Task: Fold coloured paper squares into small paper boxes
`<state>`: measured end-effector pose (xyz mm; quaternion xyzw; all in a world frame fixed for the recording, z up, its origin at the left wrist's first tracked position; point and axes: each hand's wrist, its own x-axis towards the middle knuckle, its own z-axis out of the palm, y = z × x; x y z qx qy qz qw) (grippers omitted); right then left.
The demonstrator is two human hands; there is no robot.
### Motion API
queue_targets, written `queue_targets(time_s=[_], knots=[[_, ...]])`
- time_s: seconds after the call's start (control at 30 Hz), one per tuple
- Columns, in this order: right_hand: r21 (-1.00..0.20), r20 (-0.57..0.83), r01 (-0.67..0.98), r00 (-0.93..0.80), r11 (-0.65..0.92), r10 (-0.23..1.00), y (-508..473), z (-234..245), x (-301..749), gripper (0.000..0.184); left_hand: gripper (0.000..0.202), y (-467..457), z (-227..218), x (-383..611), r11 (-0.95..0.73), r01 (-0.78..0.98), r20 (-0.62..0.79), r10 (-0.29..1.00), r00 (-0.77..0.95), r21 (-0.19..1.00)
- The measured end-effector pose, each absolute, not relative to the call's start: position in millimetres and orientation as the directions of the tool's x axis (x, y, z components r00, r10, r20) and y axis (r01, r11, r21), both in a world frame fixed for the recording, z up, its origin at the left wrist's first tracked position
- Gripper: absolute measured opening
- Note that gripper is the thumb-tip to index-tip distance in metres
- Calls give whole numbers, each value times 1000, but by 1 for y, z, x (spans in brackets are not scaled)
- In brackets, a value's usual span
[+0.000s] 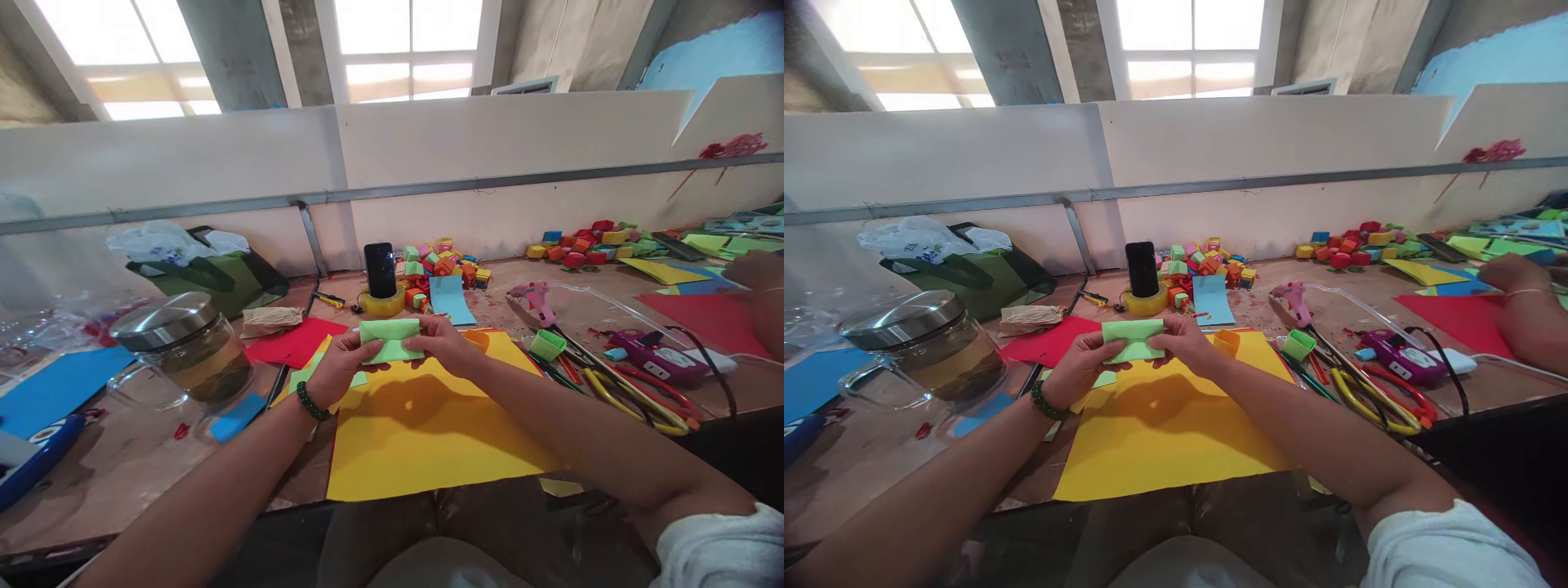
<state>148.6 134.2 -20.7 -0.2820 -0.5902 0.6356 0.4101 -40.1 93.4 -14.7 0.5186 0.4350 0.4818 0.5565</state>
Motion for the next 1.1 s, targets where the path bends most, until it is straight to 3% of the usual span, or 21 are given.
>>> queue_targets(time_s=[0.23, 0.47, 0.77, 0.9, 1.1], knots=[[-974, 142, -224, -462, 40, 876, 136, -22, 149, 27, 32, 99, -12, -47, 152, -154, -106, 956, 272, 976], [-931, 364, -178, -538, 319, 761, 140, -28, 153, 30, 9, 101, -11, -53, 273, -169, -213, 929, 303, 947], [-813, 517, -133, -610, 566, 600, 148, -36, 156, 35, 29, 104, -7, -58, 277, -148, -223, 926, 304, 949], [-828, 489, -114, -623, 548, 610, 150, -38, 156, 30, 45, 104, -7, -60, 265, -108, -210, 908, 363, 958], [-823, 399, 11, -701, 568, 591, 149, -28, 163, 26, 46, 101, -8, -57, 141, 55, -151, 943, 295, 988]])
